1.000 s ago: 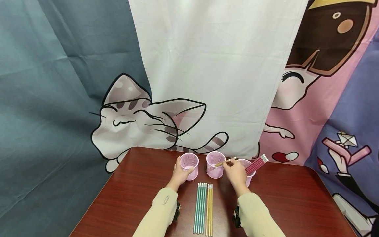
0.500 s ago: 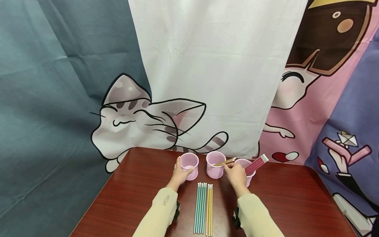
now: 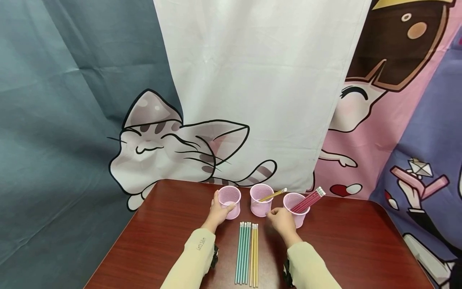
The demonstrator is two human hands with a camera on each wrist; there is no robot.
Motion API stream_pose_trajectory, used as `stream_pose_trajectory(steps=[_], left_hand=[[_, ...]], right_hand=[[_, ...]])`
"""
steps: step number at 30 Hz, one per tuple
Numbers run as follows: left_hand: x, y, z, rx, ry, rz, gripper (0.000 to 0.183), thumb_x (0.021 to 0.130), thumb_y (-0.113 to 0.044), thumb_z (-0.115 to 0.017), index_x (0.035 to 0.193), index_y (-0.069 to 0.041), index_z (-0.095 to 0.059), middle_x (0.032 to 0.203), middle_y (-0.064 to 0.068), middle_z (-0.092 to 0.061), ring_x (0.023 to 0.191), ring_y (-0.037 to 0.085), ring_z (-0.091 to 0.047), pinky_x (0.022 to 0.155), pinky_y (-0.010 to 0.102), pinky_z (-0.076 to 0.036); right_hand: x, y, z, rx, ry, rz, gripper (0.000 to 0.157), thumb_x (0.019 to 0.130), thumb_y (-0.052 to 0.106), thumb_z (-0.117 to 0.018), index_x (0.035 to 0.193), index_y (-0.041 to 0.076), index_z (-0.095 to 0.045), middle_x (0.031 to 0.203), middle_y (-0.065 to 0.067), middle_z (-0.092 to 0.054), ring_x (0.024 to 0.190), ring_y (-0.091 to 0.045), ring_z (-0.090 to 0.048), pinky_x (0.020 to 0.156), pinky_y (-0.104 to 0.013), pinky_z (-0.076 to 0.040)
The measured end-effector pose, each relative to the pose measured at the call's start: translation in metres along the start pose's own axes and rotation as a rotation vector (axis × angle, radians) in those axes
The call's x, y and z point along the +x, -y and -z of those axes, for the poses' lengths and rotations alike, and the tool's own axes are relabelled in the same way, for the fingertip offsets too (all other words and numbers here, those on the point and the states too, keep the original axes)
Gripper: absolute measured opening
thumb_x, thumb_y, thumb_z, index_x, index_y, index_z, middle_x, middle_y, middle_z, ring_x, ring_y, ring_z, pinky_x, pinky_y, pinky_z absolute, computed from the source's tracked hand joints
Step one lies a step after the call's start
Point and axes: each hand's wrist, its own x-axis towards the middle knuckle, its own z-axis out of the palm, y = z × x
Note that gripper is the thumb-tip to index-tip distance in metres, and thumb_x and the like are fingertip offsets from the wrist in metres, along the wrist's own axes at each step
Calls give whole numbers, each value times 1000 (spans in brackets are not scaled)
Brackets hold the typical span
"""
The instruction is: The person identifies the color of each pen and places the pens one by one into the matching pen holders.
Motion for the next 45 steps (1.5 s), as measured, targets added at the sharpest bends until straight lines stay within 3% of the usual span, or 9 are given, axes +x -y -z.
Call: stream_pose_trajectory(steps=[6, 10, 19, 35, 42, 45], left_hand=[[0, 0, 1, -13, -11, 5, 91, 71, -22, -78, 143, -9, -25, 131, 25, -39, 116, 47, -40, 92, 58, -36], [0, 0, 1, -17, -13, 6, 91, 71, -22, -78, 143, -9, -25, 131, 25, -39, 116, 47, -40, 92, 58, -36], [1, -2, -2, -19, 7, -24, 91, 71, -22, -78, 143, -7, -25, 131, 26, -40, 116, 48, -39, 92, 58, -36], [3, 0, -4, -69, -40, 10, 99, 64, -20, -82, 144, -7, -25, 133, 27, -36, 117, 47, -39, 94, 57, -34], [1, -3, -1, -58, -32, 24, 111, 59, -33, -86, 146, -10, -21, 134, 26, -35, 117, 46, -39, 94, 56, -36], [1, -4, -1, -30, -28, -12, 112, 58, -37, -86, 146, -10, -22, 134, 25, -35, 117, 47, -40, 93, 56, -37]], right_hand=[[-14, -12, -27, -24, 138, 24, 21, 79, 18, -70, 63, 6, -63, 52, -2, -56, 44, -12, -50, 40, -25, -39], [-21, -17, -39, -54, 166, 45, 26, 76, 19, -72, 57, 7, -58, 49, 1, -52, 42, -10, -44, 39, -24, -36], [-28, -28, -45, -70, 139, 32, 34, 72, 27, -75, 54, 11, -51, 51, 4, -47, 54, -12, -44, 52, -28, -36], [-25, -24, -47, -119, 145, 41, 29, 69, 22, -75, 53, 8, -55, 49, 5, -49, 52, -13, -44, 52, -29, -38], [-26, -20, -46, -134, 147, 53, 30, 69, 21, -74, 52, 9, -53, 49, 4, -48, 52, -13, -44, 53, -30, -39], [-27, -19, -45, -142, 146, 53, 30, 69, 21, -73, 51, 9, -52, 48, 4, -47, 51, -13, -43, 52, -30, -39]])
